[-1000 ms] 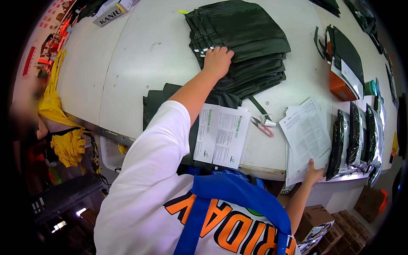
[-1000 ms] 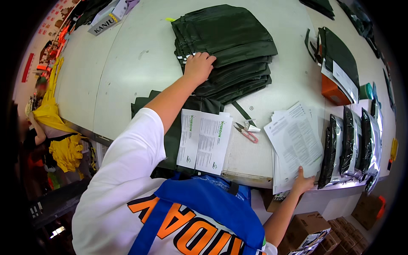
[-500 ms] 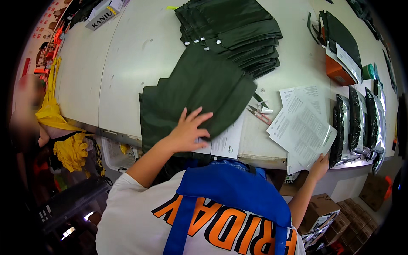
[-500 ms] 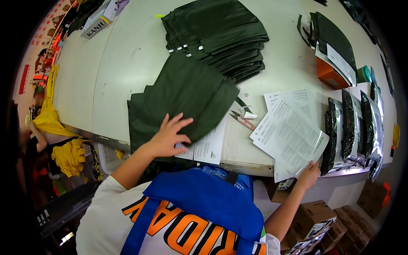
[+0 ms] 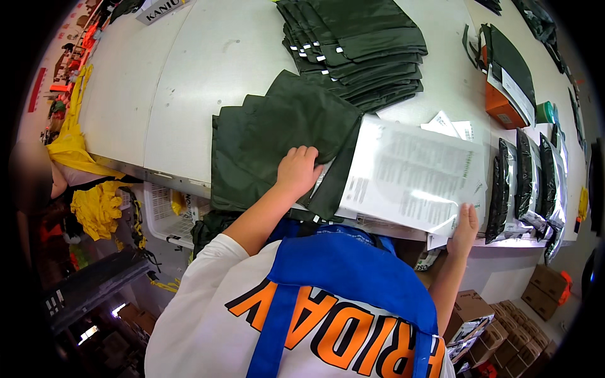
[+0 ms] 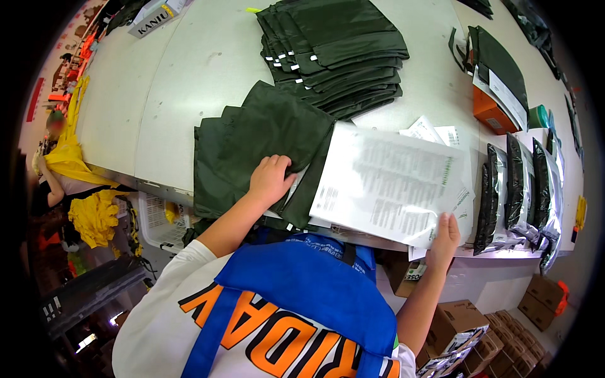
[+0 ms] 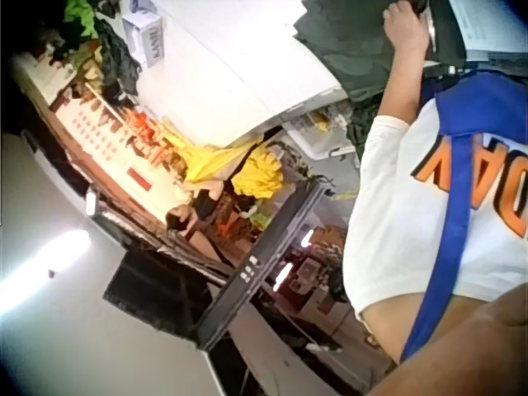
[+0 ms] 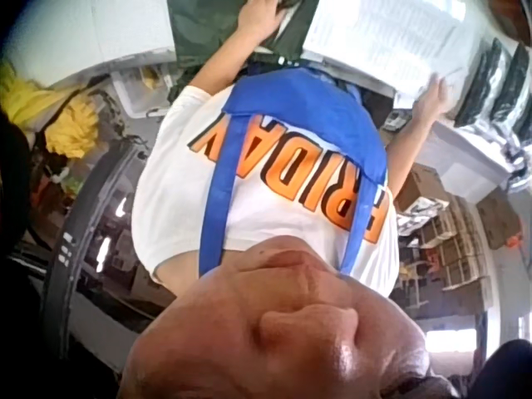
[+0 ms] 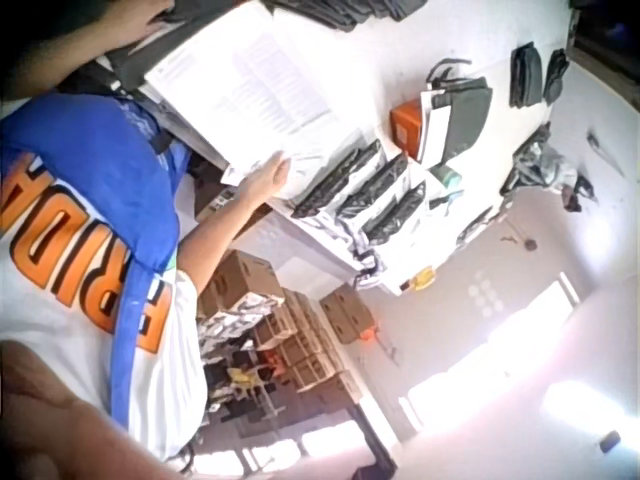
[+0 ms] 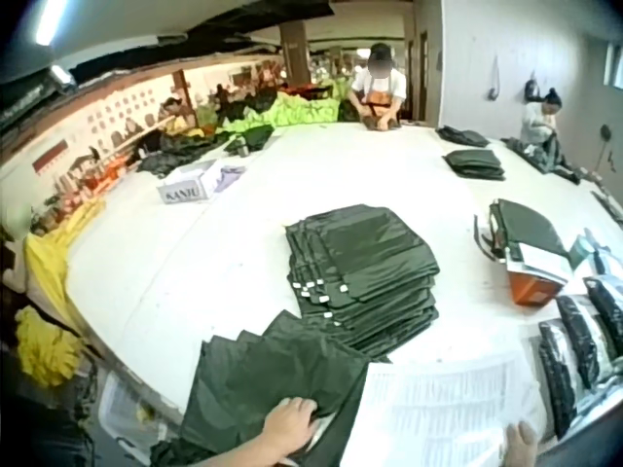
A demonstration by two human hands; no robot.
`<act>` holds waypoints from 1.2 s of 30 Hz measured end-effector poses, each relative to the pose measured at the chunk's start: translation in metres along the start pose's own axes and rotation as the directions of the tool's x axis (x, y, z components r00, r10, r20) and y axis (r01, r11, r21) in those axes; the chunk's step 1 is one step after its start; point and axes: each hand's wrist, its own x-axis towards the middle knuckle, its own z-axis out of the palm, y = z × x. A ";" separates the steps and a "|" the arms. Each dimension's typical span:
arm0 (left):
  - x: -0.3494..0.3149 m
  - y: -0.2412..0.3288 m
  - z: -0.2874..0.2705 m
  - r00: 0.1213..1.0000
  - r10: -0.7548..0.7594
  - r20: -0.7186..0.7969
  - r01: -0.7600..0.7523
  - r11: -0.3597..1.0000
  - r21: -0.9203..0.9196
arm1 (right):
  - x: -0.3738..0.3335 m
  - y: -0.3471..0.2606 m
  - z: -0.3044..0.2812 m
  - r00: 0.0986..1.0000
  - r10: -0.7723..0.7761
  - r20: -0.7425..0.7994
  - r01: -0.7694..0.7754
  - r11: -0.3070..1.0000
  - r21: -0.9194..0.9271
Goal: The person repeatedly picks folded green garments from a stack, places a white paper insert into each, and sets the assembled units aside. The person also handles plastic-wrapped items and stacks them on the table.
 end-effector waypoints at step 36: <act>0.157 -0.040 -0.039 0.932 -0.345 -0.108 0.232 0.800 -0.554 | 0.047 0.066 -0.058 0.847 -0.224 -0.483 -0.332 0.486 -0.808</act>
